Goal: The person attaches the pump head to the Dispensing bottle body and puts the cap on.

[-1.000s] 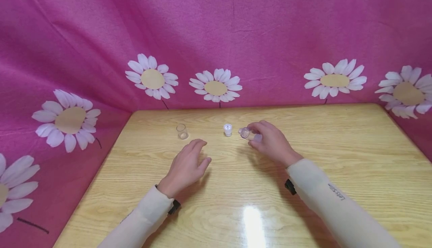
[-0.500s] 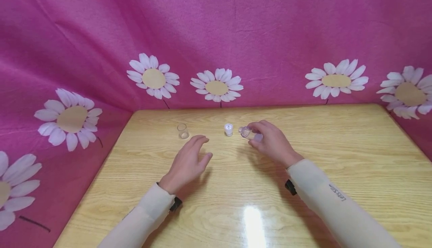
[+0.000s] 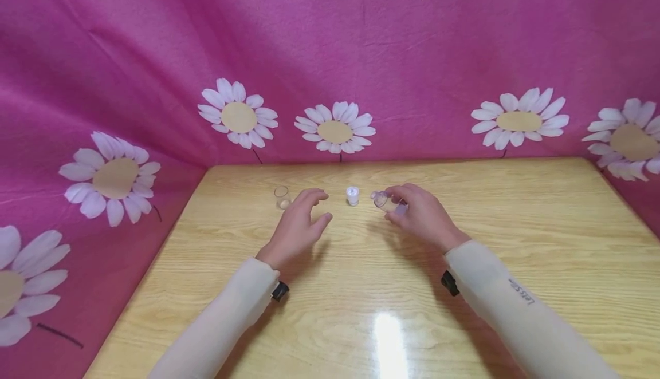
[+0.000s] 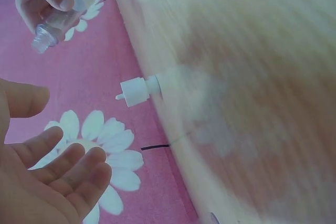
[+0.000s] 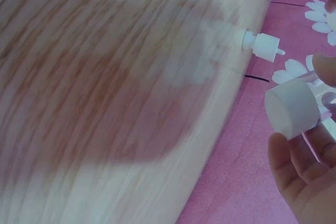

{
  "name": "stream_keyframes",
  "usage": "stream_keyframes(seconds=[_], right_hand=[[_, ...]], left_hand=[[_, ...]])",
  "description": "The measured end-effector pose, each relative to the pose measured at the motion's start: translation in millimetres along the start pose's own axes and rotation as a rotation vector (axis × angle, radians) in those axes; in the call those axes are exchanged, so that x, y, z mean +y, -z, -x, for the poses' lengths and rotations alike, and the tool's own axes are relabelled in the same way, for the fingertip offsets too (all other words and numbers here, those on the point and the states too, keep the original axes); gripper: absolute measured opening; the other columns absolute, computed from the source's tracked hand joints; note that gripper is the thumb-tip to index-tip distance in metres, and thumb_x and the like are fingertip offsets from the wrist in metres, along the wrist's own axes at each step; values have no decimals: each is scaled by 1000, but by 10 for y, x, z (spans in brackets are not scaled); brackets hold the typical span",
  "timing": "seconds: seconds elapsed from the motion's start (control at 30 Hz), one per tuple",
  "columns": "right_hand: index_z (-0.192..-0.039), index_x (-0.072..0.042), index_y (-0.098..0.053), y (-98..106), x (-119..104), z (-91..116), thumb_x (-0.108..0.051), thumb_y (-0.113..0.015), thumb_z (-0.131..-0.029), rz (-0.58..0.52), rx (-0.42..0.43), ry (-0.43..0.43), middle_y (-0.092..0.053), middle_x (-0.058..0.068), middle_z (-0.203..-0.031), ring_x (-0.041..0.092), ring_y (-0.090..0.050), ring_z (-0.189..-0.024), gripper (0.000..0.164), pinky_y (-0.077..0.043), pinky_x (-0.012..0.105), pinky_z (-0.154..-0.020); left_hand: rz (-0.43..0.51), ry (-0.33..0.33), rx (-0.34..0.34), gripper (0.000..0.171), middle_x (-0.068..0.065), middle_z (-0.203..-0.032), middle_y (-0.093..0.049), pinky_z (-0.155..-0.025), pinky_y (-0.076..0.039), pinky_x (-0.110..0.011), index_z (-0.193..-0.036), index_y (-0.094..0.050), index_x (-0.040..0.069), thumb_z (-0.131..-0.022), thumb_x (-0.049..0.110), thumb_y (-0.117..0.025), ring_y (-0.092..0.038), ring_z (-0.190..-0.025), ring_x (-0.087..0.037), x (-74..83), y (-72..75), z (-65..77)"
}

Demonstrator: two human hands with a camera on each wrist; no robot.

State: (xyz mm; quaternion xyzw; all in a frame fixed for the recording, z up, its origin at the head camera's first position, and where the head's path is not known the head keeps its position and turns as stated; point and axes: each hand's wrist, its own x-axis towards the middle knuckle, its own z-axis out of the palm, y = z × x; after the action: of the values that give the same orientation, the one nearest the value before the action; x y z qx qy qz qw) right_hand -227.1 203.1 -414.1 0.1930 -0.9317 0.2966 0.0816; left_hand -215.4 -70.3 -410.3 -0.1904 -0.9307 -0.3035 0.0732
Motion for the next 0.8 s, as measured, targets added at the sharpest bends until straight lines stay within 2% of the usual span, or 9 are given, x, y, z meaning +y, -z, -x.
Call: stream_keyframes(seconds=[0.17, 0.3, 0.4, 0.53, 0.8], right_hand=[[-121, -3, -66, 0, 26, -16, -14, -76, -85, 9, 7, 6, -69, 14, -105, 29, -64, -97, 39, -53, 47, -84], [-121, -2, -66, -15, 33, -16, -14, -76, -85, 7, 9, 9, -69, 14, -104, 30, -65, -96, 39, -54, 48, -84], [-120, -2, -66, -31, 35, -4, -14, -77, -84, 5, 17, 16, -69, 14, -103, 29, -65, -95, 39, -54, 47, -83], [-120, -2, -67, -45, 39, 3, -13, -77, -84, 7, 25, 25, -69, 14, -103, 28, -65, -95, 39, -53, 46, -82], [-120, -3, -66, -57, 39, 10, -13, -77, -84, -10, 20, 10, -69, 13, -103, 28, -65, -96, 39, -53, 47, -83]], left_hand=[[-13, 36, -23, 42, -6, -145, -50, -106, -48, -39, -135, -56, 9, -97, 27, -62, -55, -130, -23, -17, -16, -148], [20, 96, -25, 42, -7, -145, -50, -104, -49, -40, -135, -55, 9, -98, 26, -61, -56, -125, -24, -65, -49, -242], [40, 128, -44, 42, -7, -145, -50, -106, -47, -41, -135, -55, 9, -97, 26, -62, -54, -128, -24, -99, -90, -282], [26, 133, -78, 43, -6, -144, -52, -110, -44, -39, -135, -55, 10, -97, 27, -62, -53, -131, -23, -125, -145, -355], [18, 125, -128, 46, -6, -140, -56, -105, -47, -36, -137, -55, 9, -95, 27, -64, -60, -116, -20, -119, -306, -614]])
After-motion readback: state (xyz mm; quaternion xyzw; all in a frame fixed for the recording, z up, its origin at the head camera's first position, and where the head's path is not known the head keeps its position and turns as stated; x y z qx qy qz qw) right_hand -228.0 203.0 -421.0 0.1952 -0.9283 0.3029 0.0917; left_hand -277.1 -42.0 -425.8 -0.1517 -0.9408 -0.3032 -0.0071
